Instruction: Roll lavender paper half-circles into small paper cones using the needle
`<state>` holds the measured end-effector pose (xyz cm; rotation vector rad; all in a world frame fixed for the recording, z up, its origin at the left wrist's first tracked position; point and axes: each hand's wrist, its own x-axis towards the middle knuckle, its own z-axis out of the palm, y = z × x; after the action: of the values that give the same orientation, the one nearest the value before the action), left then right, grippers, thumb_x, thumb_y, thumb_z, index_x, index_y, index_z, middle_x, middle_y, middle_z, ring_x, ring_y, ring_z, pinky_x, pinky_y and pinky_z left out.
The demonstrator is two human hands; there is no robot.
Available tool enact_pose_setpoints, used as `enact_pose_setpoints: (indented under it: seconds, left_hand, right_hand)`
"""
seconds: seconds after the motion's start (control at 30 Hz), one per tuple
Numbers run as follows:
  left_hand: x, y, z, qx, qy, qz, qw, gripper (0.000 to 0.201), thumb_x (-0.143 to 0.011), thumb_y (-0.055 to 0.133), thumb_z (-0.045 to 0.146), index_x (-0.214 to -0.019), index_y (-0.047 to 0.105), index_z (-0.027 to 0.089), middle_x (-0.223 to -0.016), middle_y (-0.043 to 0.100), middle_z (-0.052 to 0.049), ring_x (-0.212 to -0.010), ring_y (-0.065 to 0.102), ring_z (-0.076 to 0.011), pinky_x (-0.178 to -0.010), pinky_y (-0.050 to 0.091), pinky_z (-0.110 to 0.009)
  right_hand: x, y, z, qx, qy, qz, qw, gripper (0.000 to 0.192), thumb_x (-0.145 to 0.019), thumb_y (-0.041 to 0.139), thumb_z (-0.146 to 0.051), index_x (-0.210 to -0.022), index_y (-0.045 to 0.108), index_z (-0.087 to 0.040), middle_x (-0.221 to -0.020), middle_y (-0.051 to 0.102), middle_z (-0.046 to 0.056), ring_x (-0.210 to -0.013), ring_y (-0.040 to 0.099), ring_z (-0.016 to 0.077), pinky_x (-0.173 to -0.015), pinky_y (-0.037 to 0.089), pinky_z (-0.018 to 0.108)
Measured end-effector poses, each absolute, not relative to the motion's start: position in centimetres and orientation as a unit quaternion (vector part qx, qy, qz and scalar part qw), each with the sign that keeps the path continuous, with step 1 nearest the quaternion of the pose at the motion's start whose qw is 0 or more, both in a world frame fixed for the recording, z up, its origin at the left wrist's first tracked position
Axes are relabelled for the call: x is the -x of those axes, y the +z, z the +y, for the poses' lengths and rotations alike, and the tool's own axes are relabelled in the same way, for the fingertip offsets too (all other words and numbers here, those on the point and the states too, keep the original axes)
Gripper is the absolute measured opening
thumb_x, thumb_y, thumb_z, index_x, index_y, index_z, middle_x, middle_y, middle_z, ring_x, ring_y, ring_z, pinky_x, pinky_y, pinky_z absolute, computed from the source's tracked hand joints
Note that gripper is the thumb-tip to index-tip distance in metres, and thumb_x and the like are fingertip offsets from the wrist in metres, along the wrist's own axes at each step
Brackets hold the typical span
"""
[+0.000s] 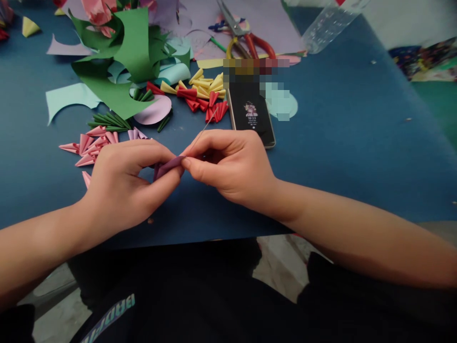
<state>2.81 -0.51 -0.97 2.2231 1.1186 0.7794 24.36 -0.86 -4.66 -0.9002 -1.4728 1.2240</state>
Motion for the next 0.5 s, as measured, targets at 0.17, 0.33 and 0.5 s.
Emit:
enact_pose_setpoints:
  seconds: [0.17, 0.33, 0.5]
  left_hand:
    - [-2.65, -1.1, -0.49, -0.825, 0.29, 0.409, 0.261, 0.023, -0.1, 0.068, 0.028, -0.078, 0.071, 0.023, -0.079, 0.078, -0.001, -0.068, 0.066, -0.0167, -0.067, 0.048, -0.033]
    - [-2.32, -1.52, -0.4, -0.827, 0.293, 0.41, 0.248, 0.024, -0.102, 0.069, 0.029, -0.079, 0.073, 0.023, -0.081, 0.08, -0.001, -0.069, 0.068, -0.0177, -0.064, 0.047, -0.034]
    - [-2.33, -1.81, -0.29, -0.828, 0.305, 0.401, 0.244, 0.026, -0.102, 0.069, 0.027, -0.076, 0.07, 0.022, -0.078, 0.078, -0.001, -0.068, 0.066, -0.0162, -0.063, 0.046, -0.033]
  right_hand:
    - [-24.25, -4.84, -0.94, 0.369, 0.51, -0.601, 0.492, 0.018, -0.085, 0.097, -0.03, -0.086, 0.086, -0.016, -0.081, 0.078, 0.002, -0.074, 0.067, 0.0146, -0.064, 0.055, 0.026]
    - [-24.15, -5.04, -0.95, 0.373, 0.487, -0.612, 0.499, 0.012, -0.089, 0.091, -0.027, -0.092, 0.087, -0.016, -0.082, 0.079, 0.002, -0.075, 0.069, 0.0143, -0.064, 0.055, 0.025]
    - [-24.23, -5.26, -0.87, 0.346, 0.419, -0.664, 0.514, 0.007, -0.095, 0.083, -0.021, -0.092, 0.088, -0.017, -0.085, 0.08, 0.003, -0.076, 0.069, 0.0136, -0.064, 0.054, 0.026]
